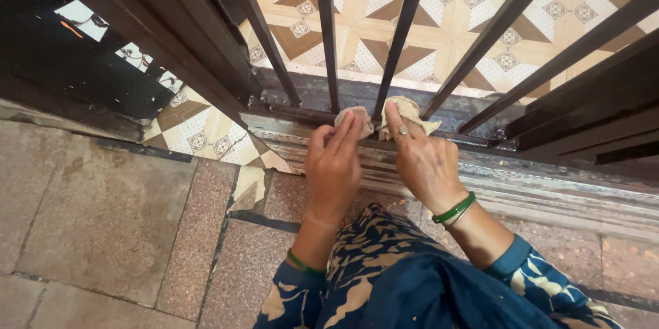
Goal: The person wipes the horizontal and vertical bars of a metal gate with cloths, moving their hands along the length of each bar to clean them.
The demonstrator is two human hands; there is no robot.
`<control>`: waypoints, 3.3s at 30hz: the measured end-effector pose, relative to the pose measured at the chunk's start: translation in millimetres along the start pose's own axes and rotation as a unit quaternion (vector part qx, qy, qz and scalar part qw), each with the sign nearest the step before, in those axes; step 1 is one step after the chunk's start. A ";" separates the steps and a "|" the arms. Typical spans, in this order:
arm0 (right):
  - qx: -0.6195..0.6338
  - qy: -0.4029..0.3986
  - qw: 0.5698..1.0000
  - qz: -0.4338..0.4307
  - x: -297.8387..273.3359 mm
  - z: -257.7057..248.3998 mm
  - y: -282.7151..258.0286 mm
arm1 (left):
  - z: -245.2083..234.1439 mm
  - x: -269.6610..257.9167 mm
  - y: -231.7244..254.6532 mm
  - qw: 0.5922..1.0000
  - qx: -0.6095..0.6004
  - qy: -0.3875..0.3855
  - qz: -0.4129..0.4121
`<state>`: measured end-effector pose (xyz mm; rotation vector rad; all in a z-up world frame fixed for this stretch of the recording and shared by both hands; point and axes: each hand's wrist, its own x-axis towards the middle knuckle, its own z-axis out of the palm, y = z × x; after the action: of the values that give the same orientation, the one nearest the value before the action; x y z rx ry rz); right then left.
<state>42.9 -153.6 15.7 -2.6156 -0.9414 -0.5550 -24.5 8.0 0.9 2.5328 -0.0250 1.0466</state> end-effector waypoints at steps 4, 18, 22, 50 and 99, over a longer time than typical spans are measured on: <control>0.001 0.007 1.000 -0.014 1.4 -0.6 2.3 | -11.2 -5.9 -7.7 0.997 0.035 0.062 0.000; 0.010 0.010 0.999 -0.050 -9.5 2.3 2.3 | 4.1 17.5 -33.7 0.993 0.098 0.056 -0.023; 0.115 0.050 0.982 -0.139 -8.9 -0.2 -12.5 | 3.3 15.0 -35.7 0.994 0.092 0.062 -0.016; 0.090 0.118 0.965 -0.215 9.8 51.4 -36.9 | -12.0 14.7 -83.8 0.985 0.138 0.068 -0.074; -0.029 0.081 0.971 0.221 -78.2 -44.6 103.0 | 11.6 74.8 55.3 0.953 -0.198 0.231 0.012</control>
<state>43.8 -289.9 3.8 -2.6600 -0.2786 -0.6687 28.1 -37.3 64.0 1.8931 -0.1213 1.4540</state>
